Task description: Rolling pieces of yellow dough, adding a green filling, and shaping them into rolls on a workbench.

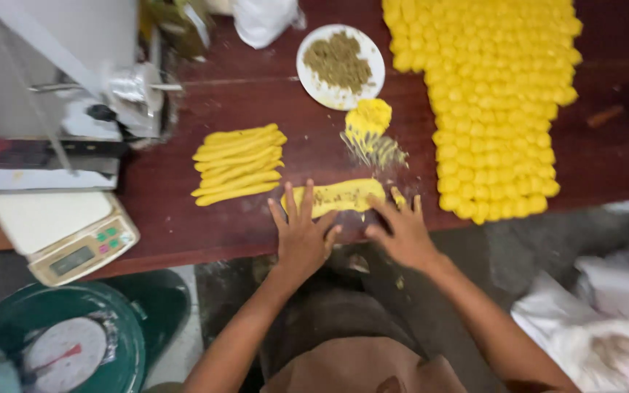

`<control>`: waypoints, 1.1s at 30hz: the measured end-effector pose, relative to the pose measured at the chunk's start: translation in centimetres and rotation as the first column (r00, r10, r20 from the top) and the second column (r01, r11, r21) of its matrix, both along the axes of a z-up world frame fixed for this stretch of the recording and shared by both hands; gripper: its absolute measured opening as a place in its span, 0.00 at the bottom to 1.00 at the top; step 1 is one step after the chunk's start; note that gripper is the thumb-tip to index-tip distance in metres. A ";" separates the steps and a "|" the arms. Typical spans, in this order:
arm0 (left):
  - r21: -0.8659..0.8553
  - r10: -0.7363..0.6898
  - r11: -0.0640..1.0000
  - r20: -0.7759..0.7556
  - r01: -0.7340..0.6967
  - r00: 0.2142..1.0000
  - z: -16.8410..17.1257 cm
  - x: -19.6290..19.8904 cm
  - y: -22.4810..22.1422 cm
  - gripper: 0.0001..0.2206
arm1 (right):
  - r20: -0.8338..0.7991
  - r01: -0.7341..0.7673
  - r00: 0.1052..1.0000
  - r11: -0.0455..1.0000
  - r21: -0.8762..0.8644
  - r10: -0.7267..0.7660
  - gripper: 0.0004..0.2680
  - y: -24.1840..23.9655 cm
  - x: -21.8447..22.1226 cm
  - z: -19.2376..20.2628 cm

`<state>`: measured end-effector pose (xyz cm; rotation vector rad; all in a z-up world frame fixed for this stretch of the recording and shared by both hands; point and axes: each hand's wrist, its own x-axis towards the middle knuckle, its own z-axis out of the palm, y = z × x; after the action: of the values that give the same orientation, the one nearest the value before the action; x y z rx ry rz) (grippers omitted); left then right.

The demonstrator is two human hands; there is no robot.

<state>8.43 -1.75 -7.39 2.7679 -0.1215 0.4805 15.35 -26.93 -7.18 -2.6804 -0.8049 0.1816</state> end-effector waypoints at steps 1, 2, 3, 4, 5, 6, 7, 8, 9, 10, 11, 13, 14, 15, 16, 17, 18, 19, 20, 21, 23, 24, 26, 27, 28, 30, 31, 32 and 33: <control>-0.026 -0.020 0.999 -0.011 0.020 1.000 -0.5 -0.1 -0.2 0.17 | -0.011 0.020 1.000 0.999 -0.026 -0.020 0.24 -0.7 0.3 0.4; -0.091 0.015 0.996 0.016 -0.014 1.000 -0.9 -0.3 0.0 0.18 | -0.167 0.106 0.982 0.987 0.121 -0.085 0.24 -1.0 0.5 0.7; -0.157 0.054 0.986 0.039 -0.047 0.998 -1.2 -0.5 0.1 0.20 | -0.323 0.214 0.938 0.944 0.251 -0.127 0.23 -1.4 0.7 1.1; -0.176 0.044 0.984 0.040 -0.037 0.998 -1.0 -0.6 0.6 0.20 | -0.318 0.223 0.937 0.946 0.233 -0.143 0.23 -0.3 0.0 2.7; -0.241 0.025 0.970 0.019 -0.020 1.000 -0.8 -0.8 1.1 0.20 | -0.347 0.289 0.918 0.922 0.257 -0.191 0.24 0.9 -0.9 4.4; -0.294 0.032 0.955 -0.003 -0.031 0.999 -0.5 -1.2 1.7 0.21 | -0.379 0.330 0.901 0.899 0.288 -0.209 0.24 2.3 -1.2 5.7; -0.301 0.048 0.952 -0.003 -0.047 0.999 -0.6 -0.2 2.1 0.21 | -0.377 0.314 0.905 0.907 0.281 -0.197 0.24 2.3 -0.6 5.0; -0.250 0.065 0.966 -0.010 -0.065 0.998 -0.6 -0.5 2.6 0.24 | -0.267 0.251 0.939 0.962 0.104 -0.217 0.26 2.3 -1.4 4.1; -0.198 0.080 0.977 -0.016 -0.082 0.997 -0.5 -1.0 3.0 0.27 | -0.151 0.195 0.967 0.977 -0.082 -0.206 0.31 2.1 -2.3 3.3; -0.191 0.086 0.978 -0.007 -0.086 0.996 -0.1 -1.4 3.6 0.27 | -0.145 0.190 0.969 0.979 -0.072 -0.199 0.31 2.7 -3.9 2.2; -0.119 0.079 0.990 -0.003 -0.079 0.997 0.4 -1.8 4.0 0.29 | -0.022 0.102 0.994 0.963 -0.249 -0.111 0.32 3.0 -5.6 1.3; -0.030 0.121 0.992 0.048 -0.120 0.991 0.7 -0.9 4.7 0.32 | 0.132 0.012 0.990 0.913 -0.408 0.046 0.34 3.2 -5.0 0.7; -0.004 0.099 0.995 0.027 -0.099 0.995 0.5 -1.6 4.9 0.33 | 0.140 -0.020 0.985 0.885 -0.465 0.096 0.34 2.7 -4.9 1.0; 0.022 0.078 0.997 0.005 -0.078 0.997 0.2 -2.2 4.8 0.34 | 0.148 -0.048 0.978 0.852 -0.521 0.146 0.34 2.0 -4.8 1.2; 0.036 0.093 0.995 0.003 -0.094 0.996 -0.4 -2.4 5.0 0.34 | 0.147 -0.063 0.976 0.858 -0.509 0.159 0.34 2.2 -3.6 2.0; 0.082 0.116 0.990 0.013 -0.117 0.993 -1.0 -2.4 4.9 0.33 | 0.135 -0.060 0.983 0.911 -0.407 0.125 0.27 2.1 -2.3 2.8; 0.127 0.129 0.983 0.032 -0.132 0.991 -1.4 -1.8 4.5 0.32 | 0.127 -0.043 0.988 0.953 -0.300 0.085 0.21 1.5 -0.7 3.7; 0.140 0.137 0.980 0.039 -0.141 0.990 -1.5 -0.6 4.3 0.32 | 0.133 -0.049 0.987 0.957 -0.287 0.090 0.21 0.4 2.0 1.5; 0.210 0.119 0.966 0.149 -0.149 0.982 -1.5 0.2 4.5 0.24 | 0.227 -0.074 0.967 0.981 -0.181 0.115 0.19 -0.1 4.5 -1.0; 0.279 0.090 0.947 0.254 -0.162 0.963 -1.5 1.0 4.9 0.19 | 0.321 -0.106 0.939 0.992 -0.075 0.125 0.17 -0.4 6.9 -3.5; 0.332 0.070 0.933 0.215 -0.140 0.974 -3.8 2.3 4.9 0.16 | 0.305 -0.144 0.935 0.980 -0.136 0.179 0.15 0.4 8.7 -3.4; 0.384 0.042 0.916 0.209 -0.121 0.977 -4.4 4.4 6.3 0.14 | 0.323 -0.167 0.919 0.967 -0.195 0.224 0.12 2.1 11.1 -2.9; 0.422 0.042 0.903 0.107 -0.084 0.993 -4.9 5.4 7.0 0.10 | 0.207 -0.171 0.952 0.953 -0.250 0.225 0.13 3.8 12.4 -3.5; 0.429 0.038 0.903 -0.011 -0.030 0.999 -5.3 5.8 7.3 0.08 | 0.069 -0.175 0.975 0.928 -0.329 0.209 0.13 4.5 12.9 -3.9; 0.428 0.043 0.903 -0.019 -0.030 0.999 -6.1 6.5 7.5 0.08 | 0.061 -0.182 0.975 0.927 -0.329 0.213 0.13 4.8 13.7 -3.7; 0.297 0.124 0.953 -0.189 -0.064 0.974 -8.0 7.4 8.1 0.05 | -0.168 -0.229 0.971 0.847 -0.479 0.167 0.15 5.5 15.1 -3.6; 0.288 0.124 0.956 -0.202 -0.062 0.972 -6.7 6.8 7.4 0.05 | -0.182 -0.236 0.969 0.842 -0.485 0.167 0.15 5.2 14.4 -3.1; 0.162 0.140 0.983 -0.320 -0.091 0.937 -4.9 7.1 7.4 0.08 | -0.187 -0.236 0.968 0.869 -0.435 0.170 0.14 5.5 14.4 -2.3; 0.037 0.137 0.990 -0.436 -0.134 0.890 -3.1 7.4 7.6 0.13 | -0.192 -0.236 0.966 0.893 -0.384 0.173 0.14 5.9 14.4 -1.4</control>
<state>15.85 5.88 -10.50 2.8233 0.1796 -0.1226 29.79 -21.03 -8.55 -2.9011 -1.1043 0.6675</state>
